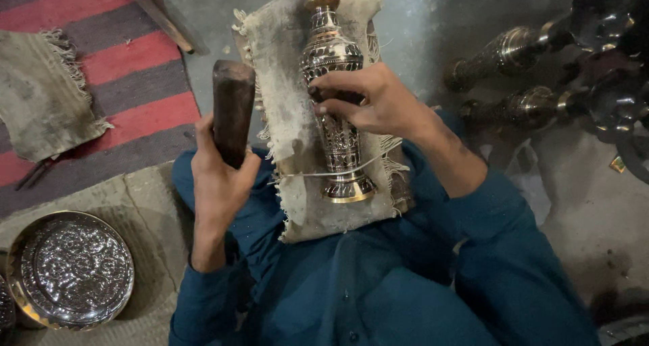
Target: The person uses a small chisel and a wooden mallet to engrave intricate patterns on a silver-colored metal vase. They repeatedly strike the chisel against the vase's surface to create detailed designs.
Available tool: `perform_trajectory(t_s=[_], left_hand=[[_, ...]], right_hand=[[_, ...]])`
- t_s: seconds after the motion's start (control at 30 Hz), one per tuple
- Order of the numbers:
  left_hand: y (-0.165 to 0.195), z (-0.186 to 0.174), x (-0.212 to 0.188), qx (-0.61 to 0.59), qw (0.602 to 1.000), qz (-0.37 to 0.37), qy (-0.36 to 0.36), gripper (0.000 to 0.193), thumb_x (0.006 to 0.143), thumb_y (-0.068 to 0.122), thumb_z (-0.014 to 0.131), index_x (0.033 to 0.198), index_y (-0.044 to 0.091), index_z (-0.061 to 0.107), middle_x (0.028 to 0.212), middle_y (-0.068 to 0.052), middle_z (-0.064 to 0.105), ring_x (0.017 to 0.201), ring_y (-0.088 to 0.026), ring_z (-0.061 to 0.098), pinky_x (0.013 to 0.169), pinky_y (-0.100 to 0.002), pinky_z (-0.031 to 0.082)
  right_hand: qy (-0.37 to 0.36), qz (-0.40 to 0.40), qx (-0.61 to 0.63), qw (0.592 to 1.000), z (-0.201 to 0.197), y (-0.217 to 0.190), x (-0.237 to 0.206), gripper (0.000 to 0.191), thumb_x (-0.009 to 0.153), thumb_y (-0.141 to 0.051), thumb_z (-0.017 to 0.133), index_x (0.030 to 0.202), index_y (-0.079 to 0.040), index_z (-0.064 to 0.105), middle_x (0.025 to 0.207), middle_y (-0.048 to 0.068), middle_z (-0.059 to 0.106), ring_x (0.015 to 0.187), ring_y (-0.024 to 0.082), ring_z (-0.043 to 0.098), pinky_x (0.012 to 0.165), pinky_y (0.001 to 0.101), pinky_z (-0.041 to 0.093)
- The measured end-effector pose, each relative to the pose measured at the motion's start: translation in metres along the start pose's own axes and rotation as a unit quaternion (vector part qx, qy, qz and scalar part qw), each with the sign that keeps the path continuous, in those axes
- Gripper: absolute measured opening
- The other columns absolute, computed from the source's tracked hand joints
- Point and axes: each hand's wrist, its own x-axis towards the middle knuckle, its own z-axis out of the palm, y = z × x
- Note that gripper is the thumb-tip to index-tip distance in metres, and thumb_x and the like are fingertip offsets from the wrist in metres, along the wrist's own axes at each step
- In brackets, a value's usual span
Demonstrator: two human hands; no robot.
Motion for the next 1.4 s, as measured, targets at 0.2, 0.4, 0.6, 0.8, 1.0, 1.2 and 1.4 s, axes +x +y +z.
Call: perform_trajectory(t_s=[0.2, 0.4, 0.6, 0.8, 1.0, 1.2, 1.4], left_hand=[[0.006, -0.002, 0.005, -0.039, 0.999, 0.002, 0.02, 0.063, 0.097, 0.006, 0.073, 0.148, 0.008, 0.036, 0.119, -0.02, 0.071, 0.104, -0.032, 0.076, 0.087, -0.039, 0.059], [0.007, -0.012, 0.017, 0.182, 0.979, 0.093, -0.015, 0.069, 0.09, 0.002, 0.073, 0.148, 0.016, 0.039, 0.106, -0.02, 0.064, 0.095, -0.04, 0.068, 0.084, -0.052, 0.054], [0.013, -0.018, 0.02, 0.19, 0.977, 0.097, 0.002, 0.07, 0.086, 0.0, 0.072, 0.148, 0.017, 0.044, 0.108, -0.017, 0.061, 0.103, -0.039, 0.066, 0.096, -0.051, 0.053], [0.019, -0.019, 0.021, 0.189, 0.978, 0.091, -0.003, 0.07, 0.083, -0.002, 0.072, 0.145, 0.014, 0.045, 0.111, -0.019, 0.059, 0.106, -0.041, 0.064, 0.101, -0.055, 0.049], [0.021, -0.02, 0.019, 0.198, 0.977, 0.076, -0.005, 0.069, 0.086, -0.001, 0.072, 0.147, 0.018, 0.046, 0.114, -0.018, 0.06, 0.111, -0.04, 0.064, 0.1, -0.051, 0.051], [0.019, -0.023, 0.02, 0.216, 0.97, 0.108, 0.007, 0.07, 0.085, -0.001, 0.073, 0.148, 0.018, 0.047, 0.113, -0.019, 0.06, 0.111, -0.04, 0.063, 0.1, -0.051, 0.051], [0.022, -0.024, 0.021, 0.203, 0.974, 0.104, -0.003, 0.067, 0.086, -0.002, 0.074, 0.146, 0.015, 0.047, 0.111, -0.02, 0.06, 0.109, -0.041, 0.062, 0.101, -0.053, 0.048]], right_hand=[[-0.002, -0.029, 0.0, 1.0, 0.004, 0.004, 0.001, 0.031, 0.096, -0.004, 0.077, 0.125, 0.0, 0.07, 0.103, 0.013, 0.079, 0.088, 0.019, 0.079, 0.076, 0.0282, 0.065], [-0.028, 0.033, -0.019, 0.999, 0.006, 0.001, 0.002, 0.026, 0.092, -0.006, 0.079, 0.117, -0.001, 0.075, 0.088, 0.01, 0.08, 0.068, 0.017, 0.076, 0.059, 0.03, 0.058], [-0.002, -0.012, 0.001, 1.0, 0.007, 0.0, 0.003, 0.028, 0.094, -0.004, 0.077, 0.121, 0.0, 0.072, 0.097, 0.011, 0.079, 0.08, 0.017, 0.079, 0.067, 0.0285, 0.063], [-0.004, 0.009, -0.002, 1.0, 0.009, -0.002, 0.004, 0.028, 0.092, -0.004, 0.077, 0.12, 0.0, 0.073, 0.098, 0.012, 0.08, 0.079, 0.018, 0.079, 0.068, 0.0284, 0.064], [0.012, 0.011, 0.019, 1.0, 0.01, -0.006, 0.002, 0.027, 0.094, -0.002, 0.075, 0.121, 0.0, 0.071, 0.1, 0.012, 0.079, 0.086, 0.018, 0.08, 0.074, 0.028, 0.065], [-0.015, 0.034, -0.017, 0.999, 0.014, 0.001, 0.002, 0.02, 0.093, -0.003, 0.077, 0.113, -0.002, 0.075, 0.093, 0.011, 0.081, 0.071, 0.017, 0.077, 0.06, 0.03, 0.059], [0.001, -0.002, 0.019, 1.0, 0.017, 0.006, -0.002, 0.02, 0.096, -0.001, 0.073, 0.116, -0.003, 0.073, 0.099, 0.01, 0.08, 0.085, 0.017, 0.08, 0.073, 0.0283, 0.065]])
